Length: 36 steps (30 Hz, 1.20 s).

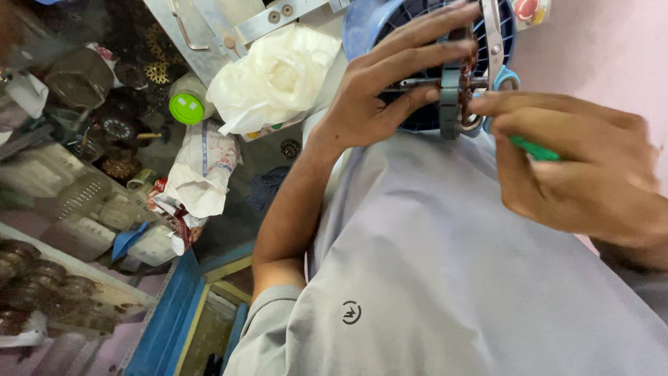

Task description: The person uses a screwdriver and scissors to adjust and trim components on a blue motor stator. They repeatedly insert a small white strip into slots, secure it with the screwdriver, and trim excess material with scissors.

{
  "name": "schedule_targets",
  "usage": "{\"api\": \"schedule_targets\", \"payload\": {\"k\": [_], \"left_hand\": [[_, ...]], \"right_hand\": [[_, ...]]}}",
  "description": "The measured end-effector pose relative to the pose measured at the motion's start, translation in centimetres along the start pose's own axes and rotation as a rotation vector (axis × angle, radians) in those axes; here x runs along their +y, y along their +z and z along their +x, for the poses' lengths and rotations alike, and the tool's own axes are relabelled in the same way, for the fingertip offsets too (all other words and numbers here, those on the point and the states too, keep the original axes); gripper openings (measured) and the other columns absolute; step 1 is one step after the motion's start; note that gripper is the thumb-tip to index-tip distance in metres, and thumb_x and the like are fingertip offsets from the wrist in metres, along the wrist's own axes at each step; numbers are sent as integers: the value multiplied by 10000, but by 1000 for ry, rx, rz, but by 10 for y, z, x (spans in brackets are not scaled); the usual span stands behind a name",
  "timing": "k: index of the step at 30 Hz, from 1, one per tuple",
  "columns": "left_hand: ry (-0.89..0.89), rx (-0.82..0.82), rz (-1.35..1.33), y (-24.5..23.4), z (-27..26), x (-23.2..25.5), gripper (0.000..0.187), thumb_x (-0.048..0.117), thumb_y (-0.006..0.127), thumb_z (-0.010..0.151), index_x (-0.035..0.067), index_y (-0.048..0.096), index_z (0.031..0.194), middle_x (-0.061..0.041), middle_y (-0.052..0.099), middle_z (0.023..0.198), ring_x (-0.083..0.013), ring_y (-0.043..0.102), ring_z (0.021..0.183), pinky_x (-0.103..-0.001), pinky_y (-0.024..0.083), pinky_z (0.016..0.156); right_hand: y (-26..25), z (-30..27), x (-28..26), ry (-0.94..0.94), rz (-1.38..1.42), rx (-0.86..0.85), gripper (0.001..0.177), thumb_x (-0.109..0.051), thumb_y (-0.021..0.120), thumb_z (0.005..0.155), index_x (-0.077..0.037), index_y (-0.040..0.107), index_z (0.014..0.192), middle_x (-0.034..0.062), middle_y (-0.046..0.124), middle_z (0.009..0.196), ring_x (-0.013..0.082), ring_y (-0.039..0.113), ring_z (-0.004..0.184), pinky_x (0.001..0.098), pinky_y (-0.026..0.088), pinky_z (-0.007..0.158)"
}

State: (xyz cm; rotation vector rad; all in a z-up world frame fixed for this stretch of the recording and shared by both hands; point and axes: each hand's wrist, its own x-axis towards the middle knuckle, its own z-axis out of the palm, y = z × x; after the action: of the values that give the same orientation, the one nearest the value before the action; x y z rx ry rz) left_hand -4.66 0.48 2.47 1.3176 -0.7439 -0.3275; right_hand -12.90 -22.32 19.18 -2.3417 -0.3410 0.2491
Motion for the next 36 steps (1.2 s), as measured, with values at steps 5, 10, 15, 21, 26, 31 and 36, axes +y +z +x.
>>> {"api": "schedule_targets", "payload": {"k": [5,10,15,21,26,31,36], "left_hand": [[-264,549,528,-10,-45,15,186,-4,788,976,35,694,1132,-106,714,1136,-239,724,1059,-294,589,905],[-564,284,1039,-45,-85,-25,33,50,680,958,22,666,946,-153,666,897,-379,619,838,-487,478,759],[-550,227,1293,-40,-107,-65,68,82,687,835,43,647,872,-142,629,883,-381,591,830,-481,437,755],[-571,285,1365,-64,-127,-67,114,53,673,881,69,705,989,-105,635,963,-339,599,843,-458,439,767],[-634,214,1375,-66,-126,-75,127,54,704,882,78,754,996,-107,632,949,-332,585,835,-471,426,742],[-718,90,1503,-66,-117,-67,99,86,734,776,83,754,873,-94,651,960,-341,568,937,-465,431,753],[-687,-2,1519,-70,-111,-64,169,220,789,708,81,756,798,-88,646,901,-338,557,922,-475,405,751]], "right_hand": [[-33,-18,-36,232,534,-232,176,-68,588,973,2,712,1076,191,771,1051,253,750,721,354,623,624],[-36,15,-50,-229,748,-379,230,-60,623,955,129,689,1067,225,795,1020,271,809,916,332,649,772],[-35,32,-36,-498,607,-318,265,-73,648,925,146,659,1073,227,741,952,332,788,868,396,653,728],[0,-6,13,264,-121,-10,182,-46,715,964,-23,728,1144,127,698,978,270,679,751,369,525,640],[54,-31,64,443,-196,87,155,-91,785,955,-39,707,1079,103,691,978,249,680,774,365,527,680],[44,-28,79,474,-27,142,139,-146,788,991,-59,714,1071,92,704,985,214,703,779,350,538,683],[42,-20,83,445,-271,-156,330,-312,816,885,-59,726,1079,92,717,889,243,702,670,395,529,585]]}}
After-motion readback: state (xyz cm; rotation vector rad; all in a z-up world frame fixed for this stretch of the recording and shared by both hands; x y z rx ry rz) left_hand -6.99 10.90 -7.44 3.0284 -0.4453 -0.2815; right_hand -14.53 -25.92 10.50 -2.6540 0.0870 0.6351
